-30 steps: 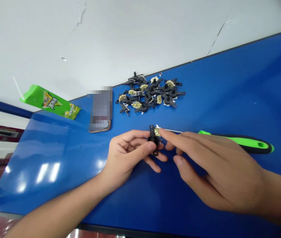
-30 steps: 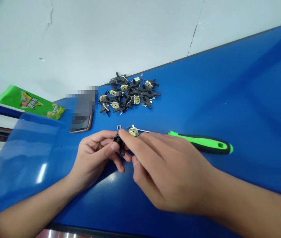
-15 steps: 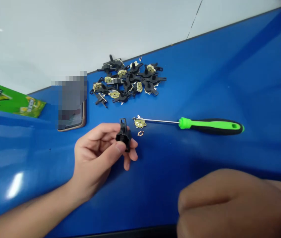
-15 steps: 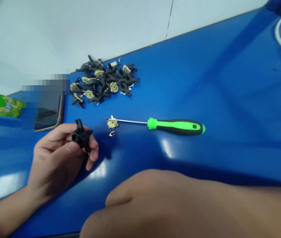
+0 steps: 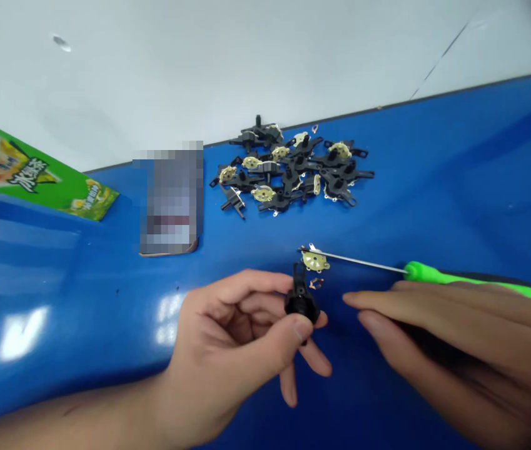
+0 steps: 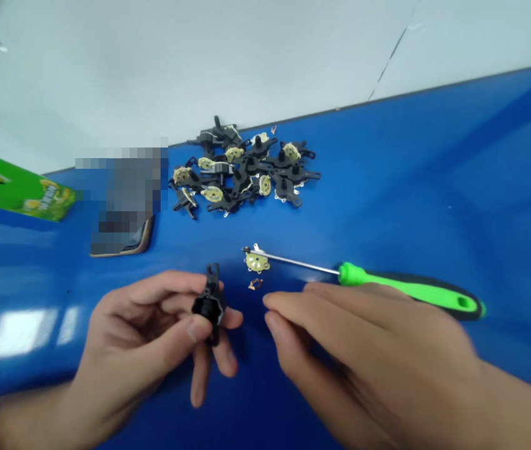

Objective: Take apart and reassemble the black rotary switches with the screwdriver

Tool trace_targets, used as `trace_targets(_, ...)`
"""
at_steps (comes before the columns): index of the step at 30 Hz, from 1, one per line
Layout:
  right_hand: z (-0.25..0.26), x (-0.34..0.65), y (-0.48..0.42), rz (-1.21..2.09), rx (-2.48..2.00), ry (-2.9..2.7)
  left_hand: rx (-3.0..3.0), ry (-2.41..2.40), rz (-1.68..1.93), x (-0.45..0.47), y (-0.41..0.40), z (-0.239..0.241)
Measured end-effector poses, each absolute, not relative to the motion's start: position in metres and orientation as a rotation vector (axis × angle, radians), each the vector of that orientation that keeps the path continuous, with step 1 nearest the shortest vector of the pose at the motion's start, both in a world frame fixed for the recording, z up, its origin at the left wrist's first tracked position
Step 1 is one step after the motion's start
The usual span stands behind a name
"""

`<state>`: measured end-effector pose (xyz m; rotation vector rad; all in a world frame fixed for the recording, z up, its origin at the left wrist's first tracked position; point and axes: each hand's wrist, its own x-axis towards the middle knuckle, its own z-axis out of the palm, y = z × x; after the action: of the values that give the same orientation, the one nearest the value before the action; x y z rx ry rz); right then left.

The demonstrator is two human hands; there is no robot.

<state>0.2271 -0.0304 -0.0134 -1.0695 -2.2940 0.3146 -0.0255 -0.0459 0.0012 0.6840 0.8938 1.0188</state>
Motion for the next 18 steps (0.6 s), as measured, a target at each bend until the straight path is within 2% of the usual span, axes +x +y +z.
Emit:
trace_targets(11,-0.013,0.194,-0.019,-0.251,-0.878,-2.548,0.596,0.864,1.086,-0.017,-0.047,0.003)
trace_targets(18,-0.018,0.199,-0.016,-0.144,-0.839,-2.587,0.567,0.873,1.071,-0.017,-0.044,0.003)
